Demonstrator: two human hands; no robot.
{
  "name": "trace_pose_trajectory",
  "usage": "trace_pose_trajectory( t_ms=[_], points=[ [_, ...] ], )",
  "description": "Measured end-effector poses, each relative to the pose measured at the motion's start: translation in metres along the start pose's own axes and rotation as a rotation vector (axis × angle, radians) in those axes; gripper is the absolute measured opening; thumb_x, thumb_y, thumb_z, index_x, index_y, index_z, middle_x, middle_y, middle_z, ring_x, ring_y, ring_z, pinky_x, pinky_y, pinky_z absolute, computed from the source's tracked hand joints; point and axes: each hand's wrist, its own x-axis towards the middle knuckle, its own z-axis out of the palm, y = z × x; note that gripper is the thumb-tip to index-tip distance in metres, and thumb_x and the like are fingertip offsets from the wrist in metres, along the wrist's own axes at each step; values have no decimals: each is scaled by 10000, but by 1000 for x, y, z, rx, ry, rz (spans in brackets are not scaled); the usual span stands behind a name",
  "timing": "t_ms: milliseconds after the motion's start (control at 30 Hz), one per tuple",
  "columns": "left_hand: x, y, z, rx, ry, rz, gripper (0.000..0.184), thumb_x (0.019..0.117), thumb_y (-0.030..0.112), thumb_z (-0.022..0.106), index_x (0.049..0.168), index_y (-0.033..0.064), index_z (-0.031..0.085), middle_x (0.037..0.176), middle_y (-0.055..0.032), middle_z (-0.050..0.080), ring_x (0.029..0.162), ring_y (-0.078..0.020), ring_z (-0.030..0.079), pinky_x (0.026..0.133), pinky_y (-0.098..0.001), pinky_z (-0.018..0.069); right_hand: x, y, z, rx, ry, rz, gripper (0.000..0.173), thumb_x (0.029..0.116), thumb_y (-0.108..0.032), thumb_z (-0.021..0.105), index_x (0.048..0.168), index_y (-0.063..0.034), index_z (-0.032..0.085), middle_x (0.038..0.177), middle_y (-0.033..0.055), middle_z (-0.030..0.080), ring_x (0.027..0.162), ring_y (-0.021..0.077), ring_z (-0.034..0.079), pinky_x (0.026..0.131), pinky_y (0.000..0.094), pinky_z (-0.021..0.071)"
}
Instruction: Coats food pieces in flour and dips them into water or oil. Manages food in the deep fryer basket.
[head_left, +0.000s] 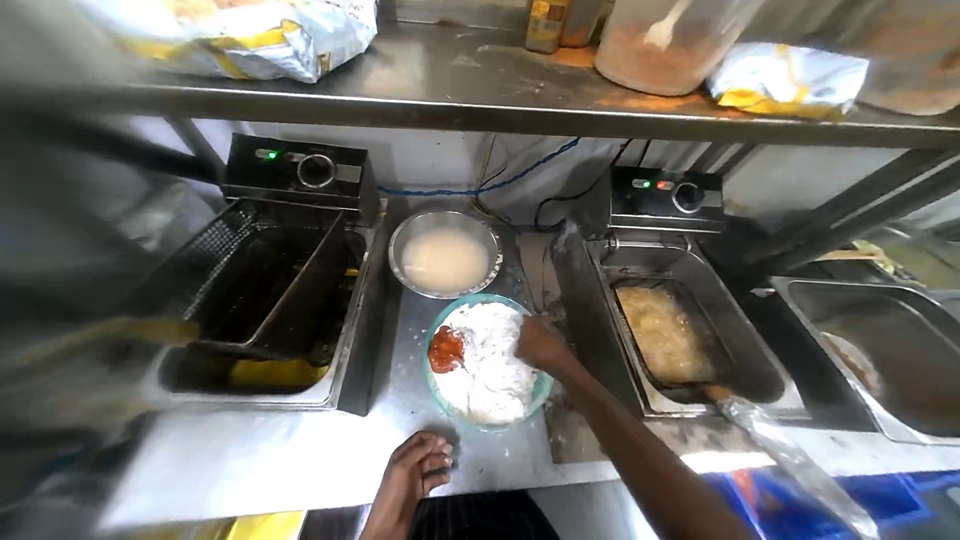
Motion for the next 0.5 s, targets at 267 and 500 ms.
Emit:
trace_pose_trajectory(
  t_ms=[267,500],
  points=[
    [1,4,-2,5,3,25,238,1061,114,414,1097,-3,618,975,-128,721,807,-233,719,732,-400,619,-10,-6,-11,-100,81,-28,376,929,-122,699,1238,81,628,1235,285,643,1194,418,618,1023,571,487],
    [1,11,-2,-20,-11,47,230,1059,105,421,1101,-3,619,978,-129,720,806,-229,717,720,-391,617,-19,-17,-32,-168,77,-18,367,912,-111,728,1226,54,636,1224,270,643,1165,417,625,985,590,501]
  ],
)
